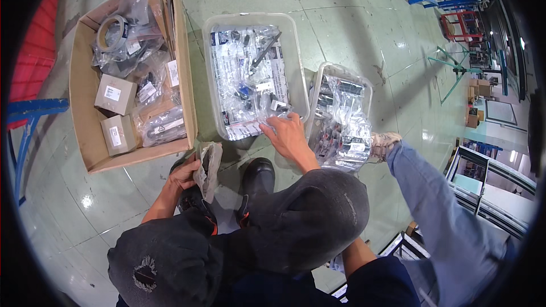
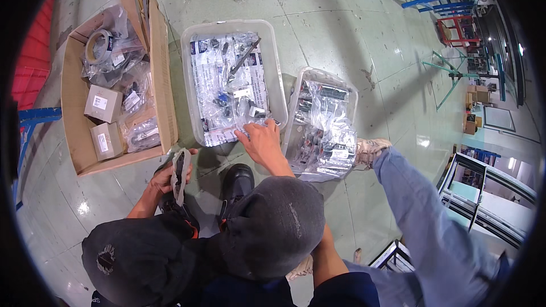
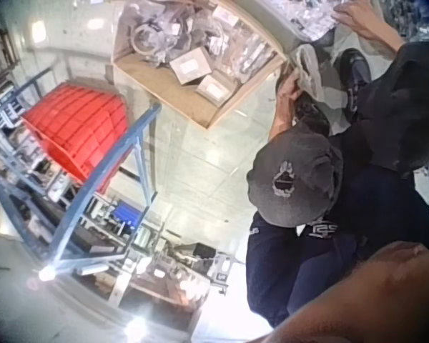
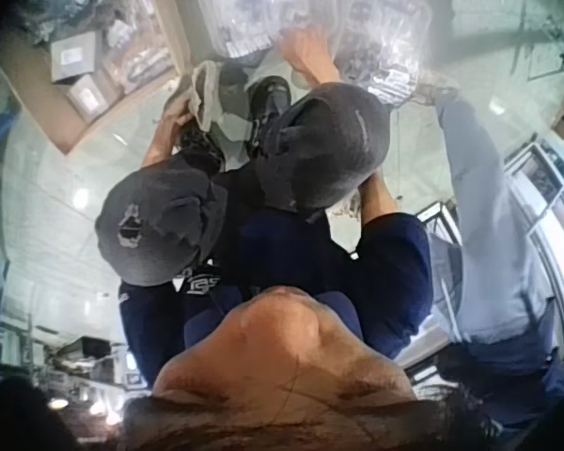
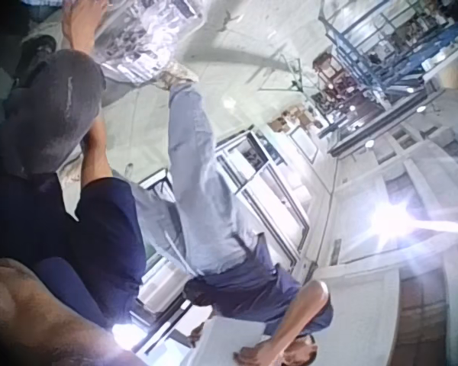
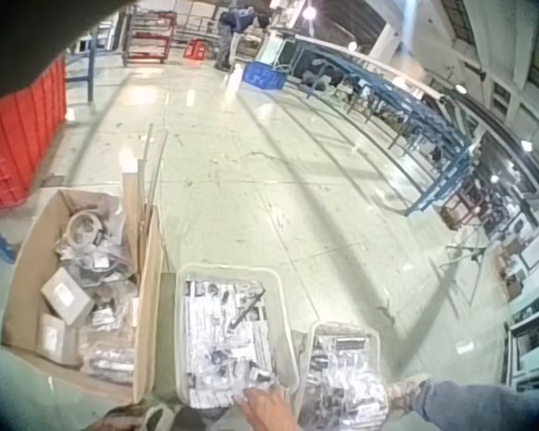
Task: The person places metal rods into a box, sorts packaged hardware components from plastic trays by hand, and places small parts into a plastic bag.
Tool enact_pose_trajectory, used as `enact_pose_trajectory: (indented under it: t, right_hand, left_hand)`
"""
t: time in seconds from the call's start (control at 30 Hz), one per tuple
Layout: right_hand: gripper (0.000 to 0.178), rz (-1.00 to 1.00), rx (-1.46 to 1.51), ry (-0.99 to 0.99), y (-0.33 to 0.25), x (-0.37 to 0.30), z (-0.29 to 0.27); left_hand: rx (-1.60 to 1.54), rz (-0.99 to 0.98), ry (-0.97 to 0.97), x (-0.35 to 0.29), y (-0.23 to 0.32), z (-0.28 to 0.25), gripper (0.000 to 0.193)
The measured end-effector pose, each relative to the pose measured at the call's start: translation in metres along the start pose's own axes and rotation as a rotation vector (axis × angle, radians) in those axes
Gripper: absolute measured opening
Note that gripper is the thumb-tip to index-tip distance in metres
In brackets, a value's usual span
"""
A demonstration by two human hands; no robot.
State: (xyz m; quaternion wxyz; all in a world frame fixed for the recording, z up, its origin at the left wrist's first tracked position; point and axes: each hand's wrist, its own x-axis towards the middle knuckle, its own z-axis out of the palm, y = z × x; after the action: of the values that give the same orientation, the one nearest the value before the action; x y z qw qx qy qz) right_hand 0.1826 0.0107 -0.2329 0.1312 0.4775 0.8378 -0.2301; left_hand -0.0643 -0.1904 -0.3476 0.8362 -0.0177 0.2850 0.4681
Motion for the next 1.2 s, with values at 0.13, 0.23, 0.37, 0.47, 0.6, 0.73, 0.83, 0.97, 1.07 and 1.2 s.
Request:
enact_pose_trajectory:
  t: [0.13,0.23,0.37,0.47,0.6,0.73,0.83,0.97,1.07,1.2]
  right_hand:
    - [0.043,-0.144,0.009,0.124,0.008,0.015,0.02]
    - [0.041,-0.16,-0.003,-0.08,0.004,0.021,0.01]
    - [0.03,-0.166,0.803,0.137,0.005,0.023,-0.002]
    - [0.021,0.17,0.505,0.3,0.033,0.032,-0.001]
    - [0.017,0.348,-0.054,0.25,0.038,0.049,0.001]
    - [0.02,0.284,-0.119,0.19,0.042,0.062,0.01]
    - [0.026,0.233,0.035,0.284,0.032,0.064,0.01]
    - [0.039,-0.001,0.21,0.46,-0.002,0.054,0.001]
    - [0.041,-0.073,-0.092,0.483,-0.008,0.06,0.005]
    - [0.038,-0.084,-0.051,0.586,-0.01,0.098,-0.007]
  left_hand:
    - [0.003,0.023,0.009,-0.006,0.0,-0.005,0.089]
    - [-0.013,0.025,0.03,-0.009,-0.002,-0.011,0.09]
    - [0.008,0.018,0.028,-0.009,0.0,-0.006,0.091]
    - [0.007,0.021,0.02,-0.006,0.0,-0.007,0.092]
    - [0.008,0.008,0.036,-0.006,-0.003,-0.014,0.091]
    - [0.007,0.029,0.008,-0.005,-0.001,-0.006,0.088]
    - [0.031,0.021,0.007,-0.005,0.0,-0.008,0.087]
    - [-0.064,0.033,-0.038,-0.006,0.005,0.004,0.083]
    - [-0.076,0.009,-0.061,-0.007,0.01,0.011,0.083]
    - [0.002,0.003,-0.123,-0.006,0.012,0.007,0.093]
